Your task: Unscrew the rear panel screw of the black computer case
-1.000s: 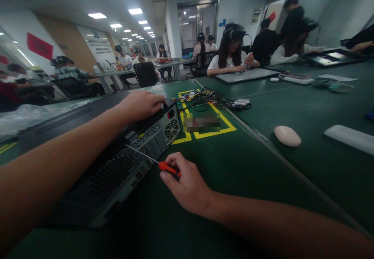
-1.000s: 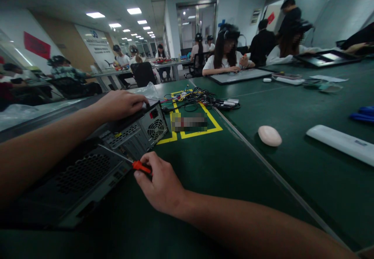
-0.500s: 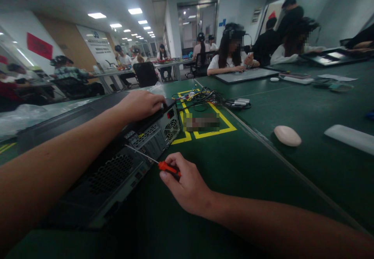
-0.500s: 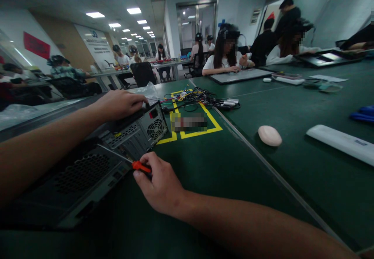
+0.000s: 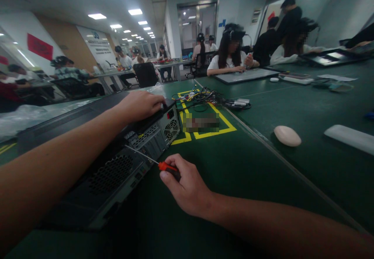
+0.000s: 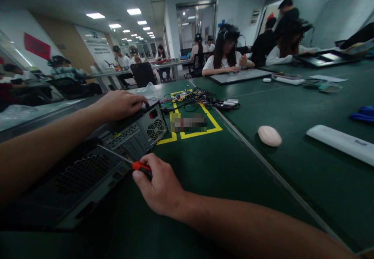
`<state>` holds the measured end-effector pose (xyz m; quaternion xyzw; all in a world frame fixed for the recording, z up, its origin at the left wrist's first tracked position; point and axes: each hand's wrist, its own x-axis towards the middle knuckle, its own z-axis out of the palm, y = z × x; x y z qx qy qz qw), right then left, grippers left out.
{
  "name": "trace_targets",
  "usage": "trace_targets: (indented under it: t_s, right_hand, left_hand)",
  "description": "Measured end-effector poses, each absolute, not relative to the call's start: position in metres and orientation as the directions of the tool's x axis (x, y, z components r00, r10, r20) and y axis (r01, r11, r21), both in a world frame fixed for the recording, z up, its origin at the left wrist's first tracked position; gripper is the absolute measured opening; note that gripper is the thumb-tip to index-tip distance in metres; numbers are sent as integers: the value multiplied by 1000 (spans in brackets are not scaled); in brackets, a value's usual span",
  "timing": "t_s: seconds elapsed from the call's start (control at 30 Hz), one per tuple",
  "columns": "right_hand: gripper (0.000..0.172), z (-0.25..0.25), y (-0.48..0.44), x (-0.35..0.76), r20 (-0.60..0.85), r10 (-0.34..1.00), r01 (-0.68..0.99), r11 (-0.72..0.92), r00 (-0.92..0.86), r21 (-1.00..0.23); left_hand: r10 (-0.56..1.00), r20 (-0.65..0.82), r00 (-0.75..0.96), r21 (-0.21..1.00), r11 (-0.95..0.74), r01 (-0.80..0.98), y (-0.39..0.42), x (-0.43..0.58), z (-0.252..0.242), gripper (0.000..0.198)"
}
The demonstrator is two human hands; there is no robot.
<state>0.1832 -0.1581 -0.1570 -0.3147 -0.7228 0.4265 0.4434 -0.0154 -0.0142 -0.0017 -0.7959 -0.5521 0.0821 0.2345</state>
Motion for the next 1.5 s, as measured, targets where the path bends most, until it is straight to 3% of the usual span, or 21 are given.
trace_targets:
  t_s: [0.47, 0.7, 0.9, 1.5]
  right_hand:
    - [18, -158, -157, 183, 451, 800, 56, 511, -395, -858]
    - [20, -158, -158, 181, 350, 848, 45, 399, -398, -916]
    - [11, -159, -158, 181, 370, 847, 50, 418, -382, -907]
    - [10, -158, -158, 181, 352, 852, 66, 407, -388, -911]
  left_hand:
    - [926, 106, 362, -473, -273, 838, -16, -13, 0, 53]
    - [916, 106, 386, -455, -300, 838, -15, -15, 0, 54]
    - [919, 116, 376, -461, -285, 840, -16, -14, 0, 52]
    - [913, 113, 392, -460, -301, 835, -15, -16, 0, 53]
